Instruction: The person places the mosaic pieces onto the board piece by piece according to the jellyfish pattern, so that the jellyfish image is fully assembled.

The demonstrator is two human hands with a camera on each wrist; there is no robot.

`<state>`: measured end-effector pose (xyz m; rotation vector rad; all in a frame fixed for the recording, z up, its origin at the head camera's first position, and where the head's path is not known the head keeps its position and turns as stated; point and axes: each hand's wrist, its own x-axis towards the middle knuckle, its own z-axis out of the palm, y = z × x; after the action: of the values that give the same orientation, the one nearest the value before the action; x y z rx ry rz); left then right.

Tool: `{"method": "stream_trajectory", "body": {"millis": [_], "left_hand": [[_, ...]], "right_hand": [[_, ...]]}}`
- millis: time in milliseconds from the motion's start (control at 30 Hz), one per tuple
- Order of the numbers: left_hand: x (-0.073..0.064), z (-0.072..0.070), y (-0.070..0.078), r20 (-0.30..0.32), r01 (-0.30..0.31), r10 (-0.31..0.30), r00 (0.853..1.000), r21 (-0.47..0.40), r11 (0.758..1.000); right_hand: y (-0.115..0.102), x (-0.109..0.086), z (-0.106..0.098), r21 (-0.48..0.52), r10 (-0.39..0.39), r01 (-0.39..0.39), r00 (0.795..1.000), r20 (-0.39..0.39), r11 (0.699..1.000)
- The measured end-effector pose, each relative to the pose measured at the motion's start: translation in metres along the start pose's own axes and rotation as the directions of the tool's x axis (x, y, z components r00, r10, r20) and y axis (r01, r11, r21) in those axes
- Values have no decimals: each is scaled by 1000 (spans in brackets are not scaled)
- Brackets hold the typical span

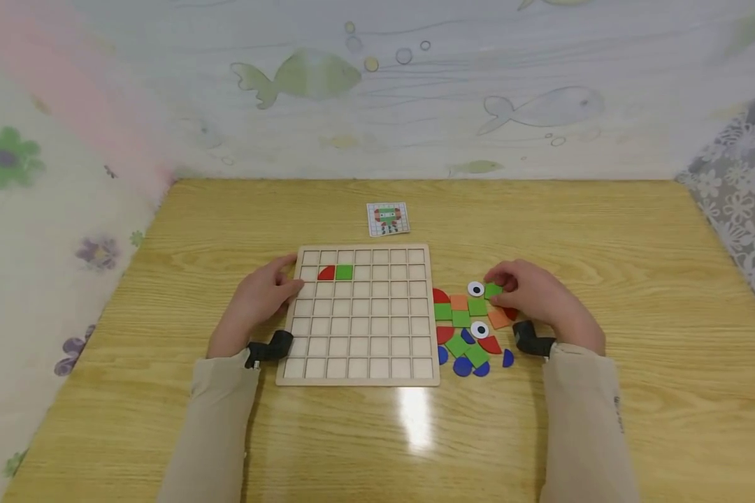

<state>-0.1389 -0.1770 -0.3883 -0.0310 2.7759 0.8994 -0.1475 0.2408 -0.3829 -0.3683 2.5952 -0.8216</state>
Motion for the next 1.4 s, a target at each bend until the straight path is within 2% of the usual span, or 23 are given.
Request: {"method": "stream_trajectory", "body": {"millis": [333, 600, 900, 1133, 1400], "left_hand": [[-1, 0, -1, -2, 4, -4, 1000, -7, 1000], [2, -1, 2, -5, -9, 9, 1000, -14, 1000], [-1, -1, 0, 8, 17, -17, 1000, -27, 999], [-2, -1, 1, 3, 15, -15, 1000, -19, 1000], [-2, 0, 3, -3, 21, -21, 1000, -21, 1000]], "right_hand": [[1, 0, 1, -1, 15, -15, 999, -30, 1000], [-8, -2, -5, -24, 14, -16, 997, -81, 1000], [-29, 9, 5, 86, 4, 4, 996, -87, 996], [-41, 22, 11, 110, -34, 41, 997, -72, 993], [-62, 41, 23, 207, -16, 27, 998, -55, 978]]}}
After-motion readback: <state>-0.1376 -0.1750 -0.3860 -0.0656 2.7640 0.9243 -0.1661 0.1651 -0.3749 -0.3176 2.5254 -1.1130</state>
